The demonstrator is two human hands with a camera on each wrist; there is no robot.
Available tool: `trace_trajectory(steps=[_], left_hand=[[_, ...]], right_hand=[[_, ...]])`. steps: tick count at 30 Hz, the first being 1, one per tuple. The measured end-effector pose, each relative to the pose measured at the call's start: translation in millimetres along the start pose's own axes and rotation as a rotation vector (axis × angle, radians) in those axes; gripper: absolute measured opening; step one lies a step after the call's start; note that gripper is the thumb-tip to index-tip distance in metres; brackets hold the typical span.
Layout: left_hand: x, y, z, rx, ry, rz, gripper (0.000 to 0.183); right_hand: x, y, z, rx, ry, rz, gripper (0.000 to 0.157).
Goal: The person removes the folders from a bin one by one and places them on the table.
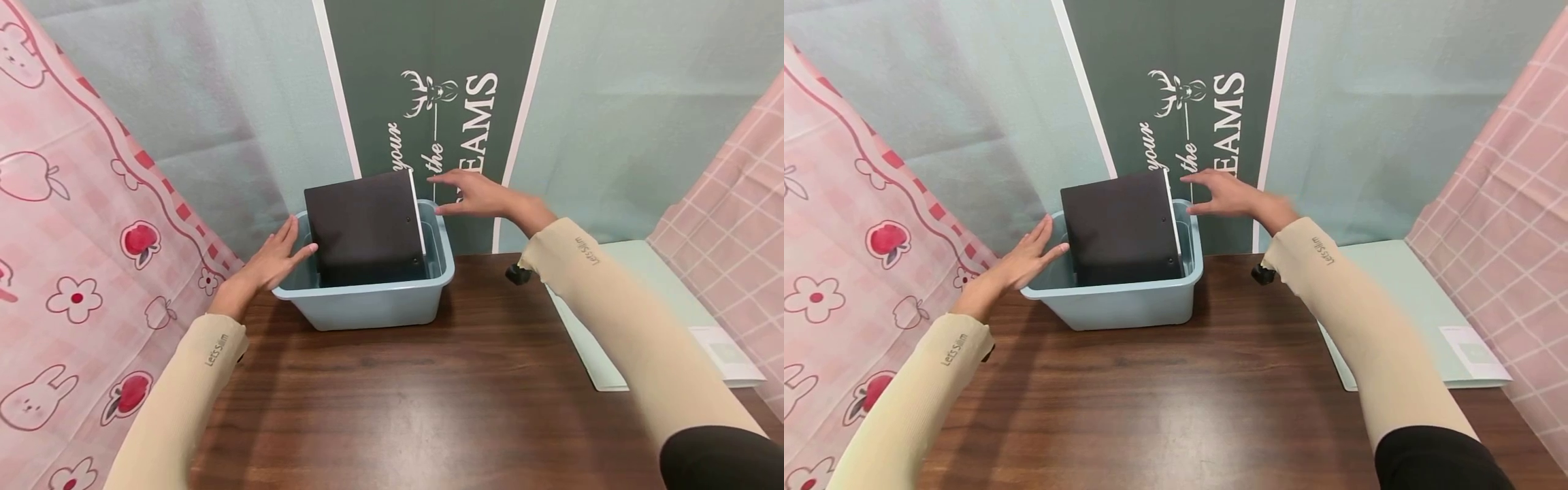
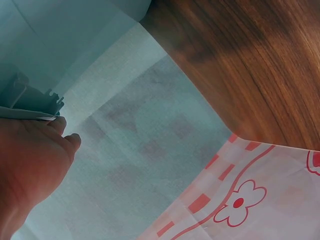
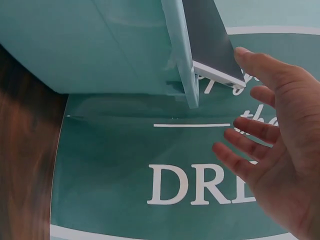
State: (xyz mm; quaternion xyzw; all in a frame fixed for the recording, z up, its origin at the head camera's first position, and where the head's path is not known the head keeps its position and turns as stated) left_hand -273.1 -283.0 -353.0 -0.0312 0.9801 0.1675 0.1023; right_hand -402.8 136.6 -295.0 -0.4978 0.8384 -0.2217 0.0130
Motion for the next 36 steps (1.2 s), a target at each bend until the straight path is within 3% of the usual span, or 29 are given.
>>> trace_trajectory(steps=[10,27,36], left_hand=[[-0.6,-0.9,0.0,0.003,-0.007,-0.004,0.096],[-2.6,-3.5,-2.9,0.001,-0.01,-0.001,0.095],[0.7,-0.9,-1.1,-0.02,-0.013,0.006,0.097]], right_hand=[[9.8,2.6,10.4,0.176,0.059,0.075,0.074],[39.9,2.4,28.6,0.354,0.158,0.046,0.072],[45.8,2.8,35.5,0.521,0.215,0.117,0.068]])
Point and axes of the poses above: each hand's wrist, its own x-axis towards the middle knuckle, its own z-axis out of the palm, y = z × x, the point moved 2 cm from there along x, towards the middle knuckle, and after that the axes turned 15 degrees about -z, right-handed, at the moved point
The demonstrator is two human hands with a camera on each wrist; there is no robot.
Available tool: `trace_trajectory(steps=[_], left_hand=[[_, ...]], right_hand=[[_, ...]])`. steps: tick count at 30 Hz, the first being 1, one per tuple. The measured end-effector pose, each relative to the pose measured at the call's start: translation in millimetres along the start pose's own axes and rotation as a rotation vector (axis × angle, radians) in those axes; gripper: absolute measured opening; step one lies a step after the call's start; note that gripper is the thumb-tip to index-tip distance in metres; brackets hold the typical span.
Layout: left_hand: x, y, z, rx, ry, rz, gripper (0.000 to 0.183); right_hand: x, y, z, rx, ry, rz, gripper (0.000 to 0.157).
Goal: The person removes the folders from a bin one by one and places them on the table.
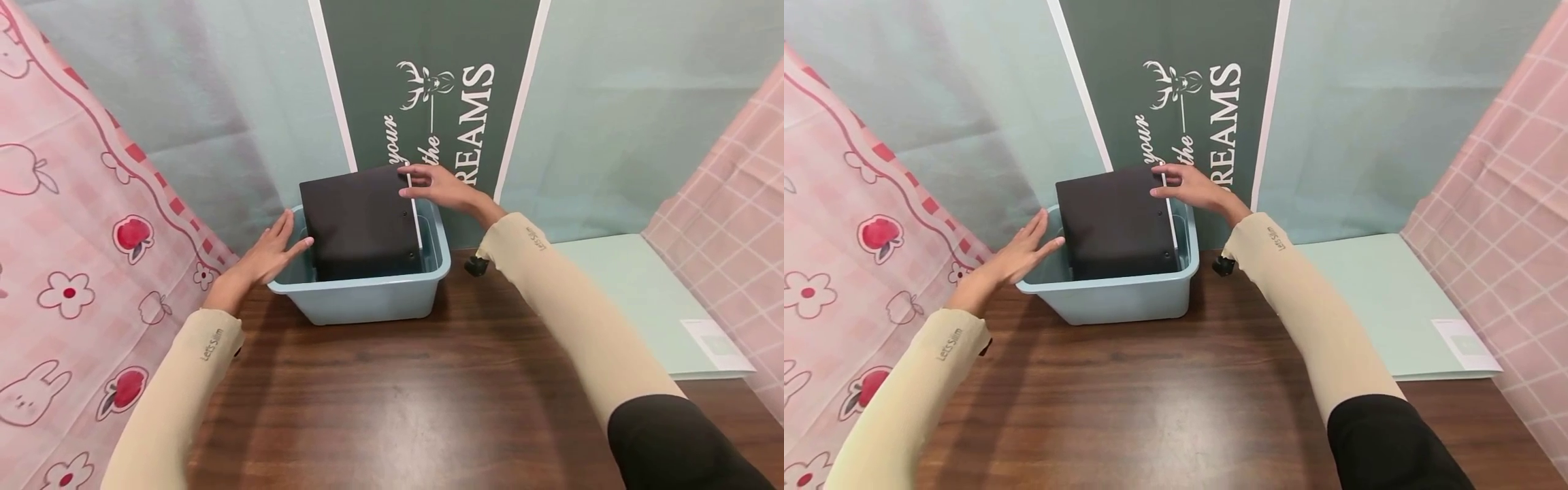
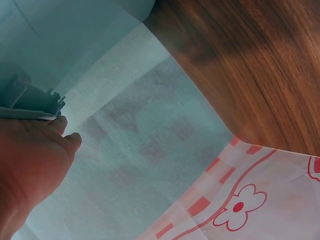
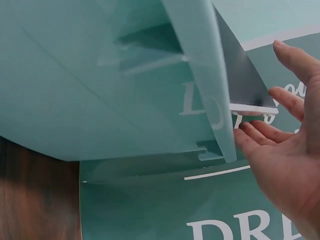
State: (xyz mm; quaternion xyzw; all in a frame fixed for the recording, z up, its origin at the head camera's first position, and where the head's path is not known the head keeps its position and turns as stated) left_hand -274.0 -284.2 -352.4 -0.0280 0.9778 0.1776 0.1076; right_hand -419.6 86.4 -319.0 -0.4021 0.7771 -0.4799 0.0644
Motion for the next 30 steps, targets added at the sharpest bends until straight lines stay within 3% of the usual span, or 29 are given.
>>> trace_trajectory(steps=[12,21,30], left_hand=[[3.4,1.3,-0.3,-0.014,0.014,-0.005,0.094],[3.1,1.7,-0.7,-0.013,0.029,-0.013,0.094],[1.6,-0.4,1.5,-0.02,0.014,-0.022,0.095]], right_hand=[[9.6,9.6,6.9,0.141,0.08,0.018,0.06],[12.0,0.9,9.9,0.255,0.103,0.034,0.059],[11.6,-6.5,15.2,0.159,0.048,0.001,0.063]])
Point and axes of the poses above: each hand's wrist, its own x-axis towards the middle knuckle, its own z-axis out of the palm, y = z × x, the point moved 2 cm from there along x, towards the middle knuckle, and after that the axes turned 15 degrees about -z, right-handed, at the moved point
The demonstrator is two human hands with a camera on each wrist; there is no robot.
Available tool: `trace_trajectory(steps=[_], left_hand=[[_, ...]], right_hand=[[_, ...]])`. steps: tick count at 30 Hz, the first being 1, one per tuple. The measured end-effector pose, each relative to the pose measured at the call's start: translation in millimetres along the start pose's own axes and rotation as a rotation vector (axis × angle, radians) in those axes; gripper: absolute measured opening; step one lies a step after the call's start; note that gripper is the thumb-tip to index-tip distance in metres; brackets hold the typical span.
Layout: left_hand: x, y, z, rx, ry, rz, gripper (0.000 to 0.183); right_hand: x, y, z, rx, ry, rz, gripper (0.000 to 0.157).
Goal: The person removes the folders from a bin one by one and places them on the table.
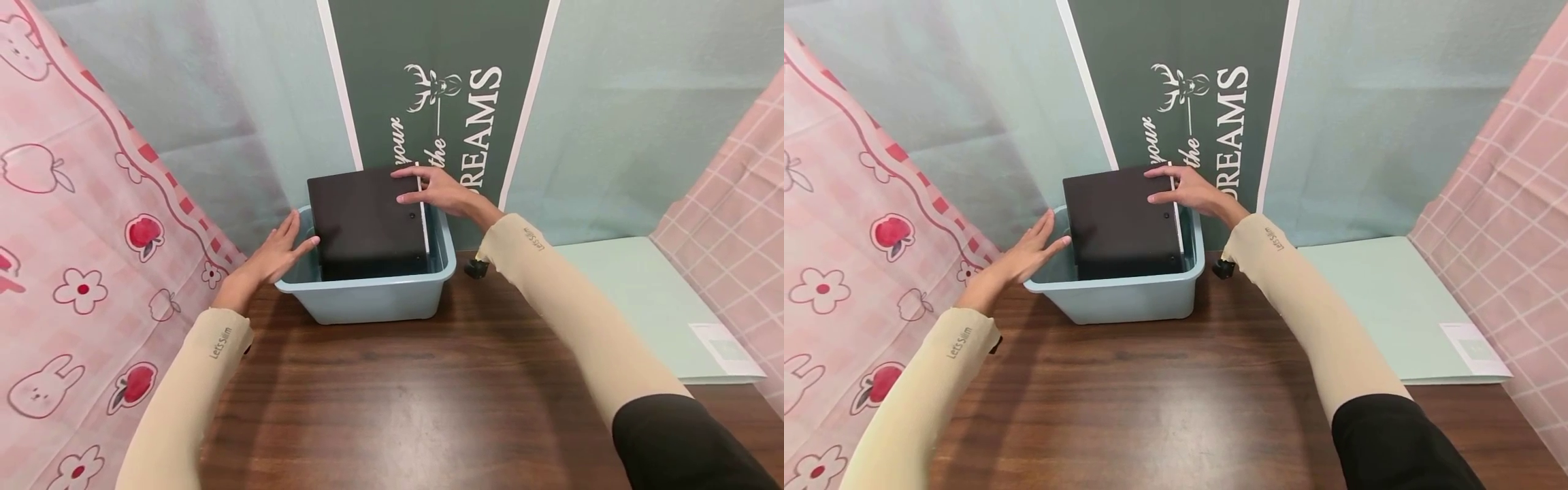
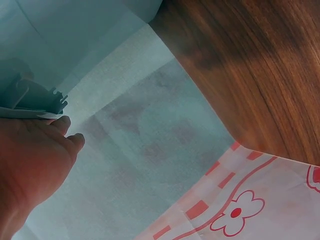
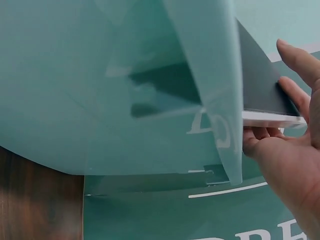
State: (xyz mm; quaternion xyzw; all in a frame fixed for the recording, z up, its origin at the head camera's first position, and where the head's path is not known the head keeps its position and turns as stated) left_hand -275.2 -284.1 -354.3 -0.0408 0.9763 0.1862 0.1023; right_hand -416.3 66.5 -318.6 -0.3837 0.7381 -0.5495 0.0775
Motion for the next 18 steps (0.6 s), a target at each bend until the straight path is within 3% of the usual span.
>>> trace_trajectory(steps=[7,18], left_hand=[[-1.0,0.6,-0.3,0.01,0.001,-0.001,0.096],[-2.4,2.5,-1.9,0.029,0.001,-0.001,0.096]], right_hand=[[-4.1,-5.3,1.2,-0.134,-0.054,-0.079,0.065],[-15.7,-6.6,7.3,-0.19,-0.034,-0.158,0.075]])
Point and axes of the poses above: each hand's wrist, its own x-axis towards the middle knuckle, its own z-axis out of the palm, y = z × x, the point moved 2 cm from there along x, towards the middle knuckle, and after that the axes turned 15 degrees about -z, right-handed, at the moved point
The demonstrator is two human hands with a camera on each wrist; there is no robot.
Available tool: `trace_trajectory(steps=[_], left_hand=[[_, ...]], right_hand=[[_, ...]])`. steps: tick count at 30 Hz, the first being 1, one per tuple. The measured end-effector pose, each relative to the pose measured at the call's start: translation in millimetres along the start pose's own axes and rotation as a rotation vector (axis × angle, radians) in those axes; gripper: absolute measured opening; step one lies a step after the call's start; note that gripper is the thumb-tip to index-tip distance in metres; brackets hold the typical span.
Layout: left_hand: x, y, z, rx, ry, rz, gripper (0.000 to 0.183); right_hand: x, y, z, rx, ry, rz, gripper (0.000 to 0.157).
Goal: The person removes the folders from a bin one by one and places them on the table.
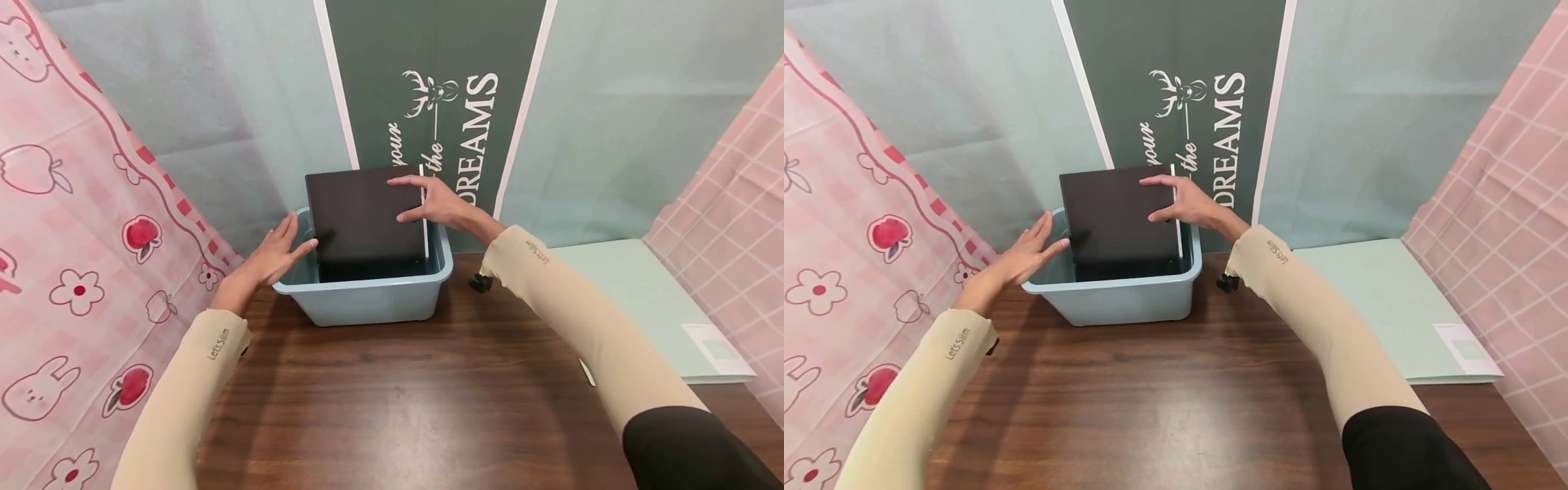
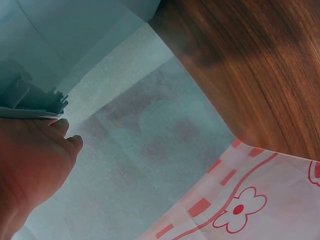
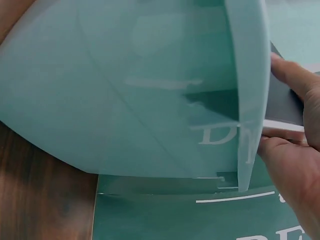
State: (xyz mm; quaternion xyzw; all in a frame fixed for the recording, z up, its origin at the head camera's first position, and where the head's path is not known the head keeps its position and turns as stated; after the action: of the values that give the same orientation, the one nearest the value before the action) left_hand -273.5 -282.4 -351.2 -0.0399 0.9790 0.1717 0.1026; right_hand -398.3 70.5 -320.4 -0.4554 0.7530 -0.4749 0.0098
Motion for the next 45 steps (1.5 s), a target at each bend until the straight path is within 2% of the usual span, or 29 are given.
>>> trace_trajectory(steps=[15,24,30,37,45], left_hand=[[2.3,2.7,-2.7,0.09,0.054,0.012,0.098],[2.0,4.4,-1.5,0.093,0.061,0.0,0.099],[1.1,4.0,-1.0,0.089,0.059,0.002,0.099],[0.5,3.5,-0.7,0.085,0.061,-0.007,0.099],[1.2,3.2,-0.2,0.081,0.052,-0.002,0.102]], right_hand=[[-10.5,-7.8,4.3,-0.016,0.153,0.004,0.07],[-16.1,-10.5,1.6,-0.024,0.258,-0.021,0.066],[-22.1,-14.8,-5.4,-0.055,0.32,0.002,0.066],[-24.6,-21.2,-14.4,-0.002,0.414,0.01,0.068],[-29.1,-24.5,-19.6,0.017,0.462,0.031,0.07]])
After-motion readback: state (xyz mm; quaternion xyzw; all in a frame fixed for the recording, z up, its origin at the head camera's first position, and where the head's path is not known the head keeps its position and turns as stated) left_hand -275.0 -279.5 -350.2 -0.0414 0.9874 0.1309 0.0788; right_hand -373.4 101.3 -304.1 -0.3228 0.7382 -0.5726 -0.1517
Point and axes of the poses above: each hand's wrist, its own x-axis towards the middle knuckle, its own z-axis out of the palm, y = z × x, the point moved 2 cm from there along x, towards the middle knuckle, and after that the axes turned 15 degrees about -z, right-handed, at the moved point
